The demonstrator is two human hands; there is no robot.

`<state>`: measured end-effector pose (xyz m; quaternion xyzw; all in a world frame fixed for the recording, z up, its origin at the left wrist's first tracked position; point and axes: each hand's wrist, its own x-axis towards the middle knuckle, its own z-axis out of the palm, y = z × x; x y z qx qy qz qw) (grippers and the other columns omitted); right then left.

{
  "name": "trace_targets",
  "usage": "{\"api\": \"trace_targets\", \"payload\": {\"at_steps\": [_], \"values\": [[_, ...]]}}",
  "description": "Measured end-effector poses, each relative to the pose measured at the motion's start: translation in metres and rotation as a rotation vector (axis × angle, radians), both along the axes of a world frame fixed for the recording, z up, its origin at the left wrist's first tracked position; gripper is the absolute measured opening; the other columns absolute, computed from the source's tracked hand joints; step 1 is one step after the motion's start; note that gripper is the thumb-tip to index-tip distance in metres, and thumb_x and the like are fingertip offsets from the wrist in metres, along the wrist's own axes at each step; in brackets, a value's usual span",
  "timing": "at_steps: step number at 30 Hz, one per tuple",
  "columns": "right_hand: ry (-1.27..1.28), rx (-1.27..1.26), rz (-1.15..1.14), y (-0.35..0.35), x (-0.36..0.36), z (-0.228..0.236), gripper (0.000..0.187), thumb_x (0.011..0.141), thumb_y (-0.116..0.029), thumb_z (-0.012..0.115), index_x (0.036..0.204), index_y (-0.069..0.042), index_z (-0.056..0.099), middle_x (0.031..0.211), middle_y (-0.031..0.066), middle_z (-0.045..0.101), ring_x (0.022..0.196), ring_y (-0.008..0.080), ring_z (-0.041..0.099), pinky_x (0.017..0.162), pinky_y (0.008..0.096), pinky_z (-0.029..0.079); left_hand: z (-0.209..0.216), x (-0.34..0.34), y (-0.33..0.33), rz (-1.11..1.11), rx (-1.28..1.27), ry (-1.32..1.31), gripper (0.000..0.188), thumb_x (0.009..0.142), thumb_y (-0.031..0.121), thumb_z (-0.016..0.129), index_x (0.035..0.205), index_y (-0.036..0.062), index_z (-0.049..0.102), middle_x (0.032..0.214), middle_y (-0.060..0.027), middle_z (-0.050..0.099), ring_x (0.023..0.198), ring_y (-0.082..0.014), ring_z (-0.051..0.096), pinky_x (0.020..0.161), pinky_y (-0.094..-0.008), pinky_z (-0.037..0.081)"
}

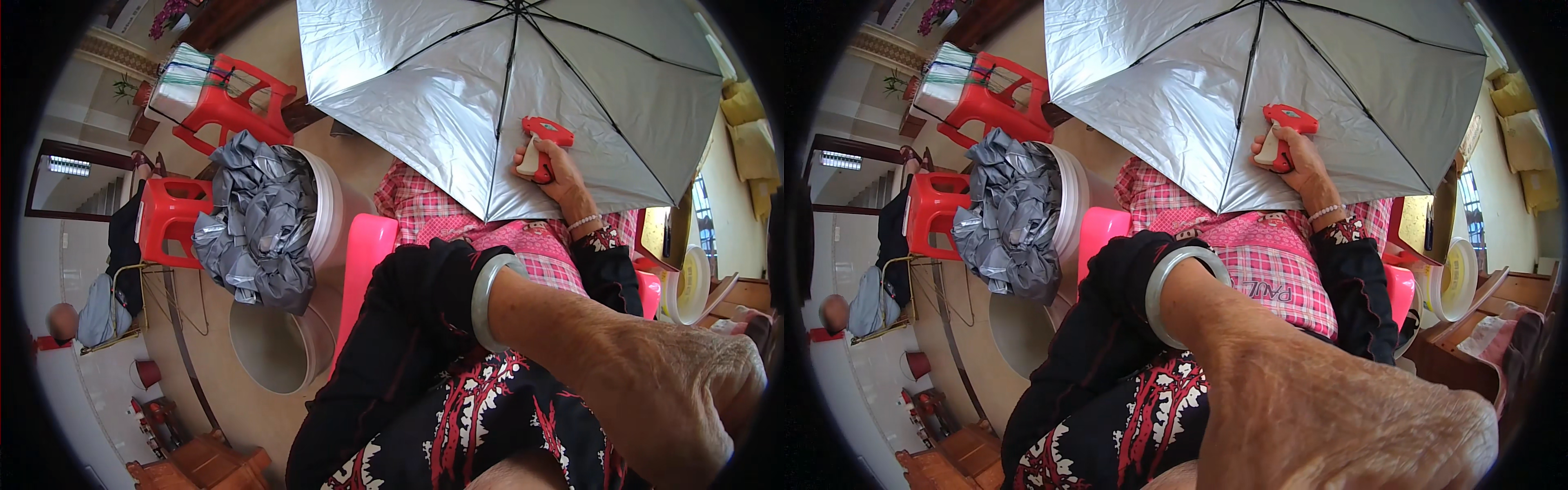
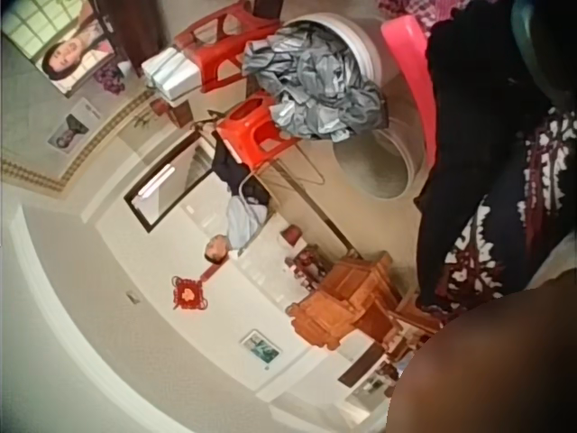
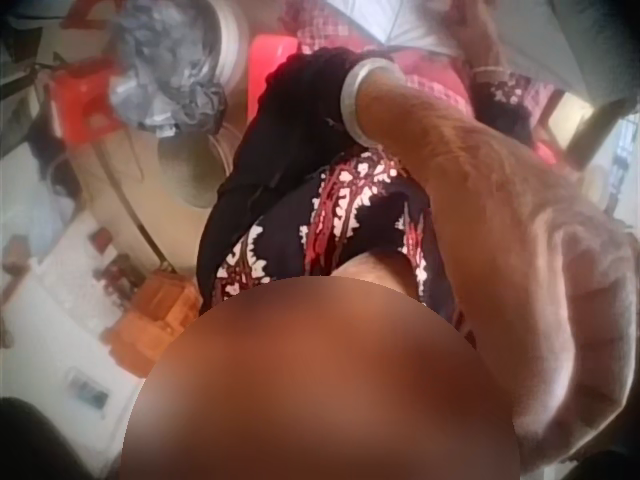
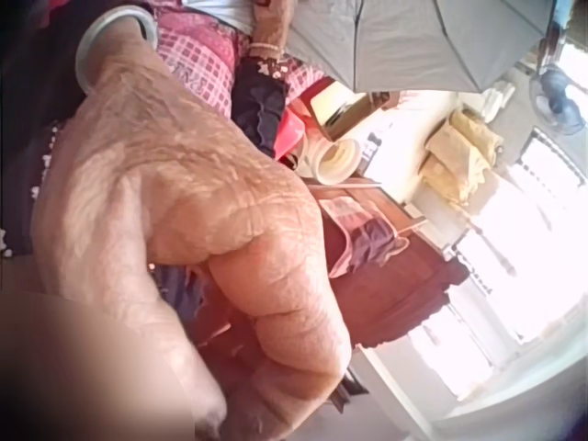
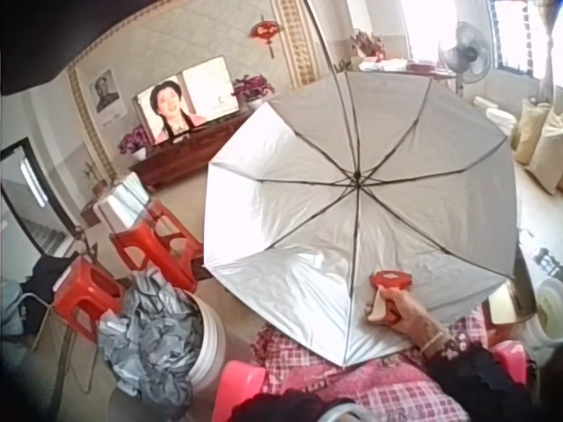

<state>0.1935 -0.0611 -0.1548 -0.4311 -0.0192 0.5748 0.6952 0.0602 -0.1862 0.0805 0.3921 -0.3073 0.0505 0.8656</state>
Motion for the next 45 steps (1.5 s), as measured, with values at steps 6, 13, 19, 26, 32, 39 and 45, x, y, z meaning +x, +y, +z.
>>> {"api": "trace_targets", "payload": {"at_steps": [6, 13, 19, 26, 32, 39, 45], "values": [[-0.009, -0.007, -0.010, -0.002, 0.000, 0.002, 0.027, 0.081, -0.015, 0.051, 0.104, -0.001, 0.046, 0.088, 0.0148, 0.057, 0.076, 0.0277, 0.059, 0.073, 0.0464, 0.050, 0.006, -0.002, -0.006, -0.022, 0.019, 0.013, 0.011, 0.066, 0.005, 0.053, 0.068, -0.0037, 0.060, 0.062, -0.0081, 0.059, 0.053, -0.0146, 0.055, 0.048, -0.0244, 0.044], [-0.005, -0.005, -0.002, 0.000, -0.001, 0.001, 0.027, 0.081, -0.015, 0.050, 0.104, -0.001, 0.046, 0.087, 0.0151, 0.057, 0.076, 0.0276, 0.059, 0.071, 0.0460, 0.051, 0.020, -0.031, 0.067, -0.051, 0.031, 0.042, 0.011, 0.066, 0.004, 0.052, 0.069, -0.0039, 0.060, 0.063, -0.0084, 0.059, 0.054, -0.0147, 0.055, 0.049, -0.0247, 0.044], [-0.019, -0.021, -0.008, 0.000, -0.003, 0.002, 0.027, 0.081, -0.015, 0.050, 0.104, -0.001, 0.046, 0.087, 0.0152, 0.057, 0.075, 0.0274, 0.059, 0.071, 0.0454, 0.051, 0.022, -0.014, 0.048, -0.079, 0.034, 0.070, 0.012, 0.065, 0.003, 0.052, 0.069, -0.0040, 0.060, 0.063, -0.0087, 0.059, 0.054, -0.0147, 0.055, 0.049, -0.0249, 0.044], [-0.064, 0.041, -0.026, 0.001, -0.005, 0.013, 0.028, 0.080, -0.016, 0.052, 0.103, 0.000, 0.046, 0.087, 0.0152, 0.058, 0.075, 0.0273, 0.059, 0.071, 0.0444, 0.051, 0.008, -0.013, 0.079, -0.147, -0.050, 0.029, 0.019, 0.064, 0.000, 0.046, 0.074, -0.0043, 0.061, 0.068, -0.0119, 0.061, 0.061, -0.0148, 0.059, 0.052, -0.0265, 0.046], [-0.100, 0.022, -0.192, 0.001, 0.005, 0.053, 0.029, 0.080, -0.017, 0.053, 0.103, 0.000, 0.046, 0.088, 0.0158, 0.058, 0.078, 0.0278, 0.060, 0.071, 0.0441, 0.051, -0.090, 0.006, 0.136, 0.826, 1.616, -0.065, 0.017, 0.073, 0.016, 0.057, 0.079, 0.0002, 0.057, 0.076, -0.0135, 0.059, 0.074, -0.0289, 0.059, 0.062, -0.0358, 0.047], [-0.160, 0.229, -0.390, -0.006, 0.018, 0.105, 0.029, 0.081, -0.011, 0.047, 0.104, 0.006, 0.040, 0.086, 0.0196, 0.057, 0.076, 0.0314, 0.060, 0.068, 0.0444, 0.052, -0.127, -0.008, 0.168, 1.063, 1.955, -0.045, 0.013, 0.073, 0.016, 0.056, 0.075, 0.0029, 0.054, 0.070, -0.0119, 0.055, 0.072, -0.0294, 0.060, 0.062, -0.0405, 0.048], [-0.358, 0.365, -0.209, -0.018, 0.043, 0.145, 0.028, 0.082, -0.016, 0.051, 0.101, 0.004, 0.046, 0.090, 0.0177, 0.058, 0.082, 0.0278, 0.060, 0.077, 0.0423, 0.050, -0.122, -0.001, 0.207, 1.086, 2.023, 0.051, 0.010, 0.072, 0.008, 0.048, 0.071, 0.0037, 0.057, 0.073, -0.0134, 0.058, 0.067, -0.0285, 0.061, 0.056, -0.0382, 0.049]]}}
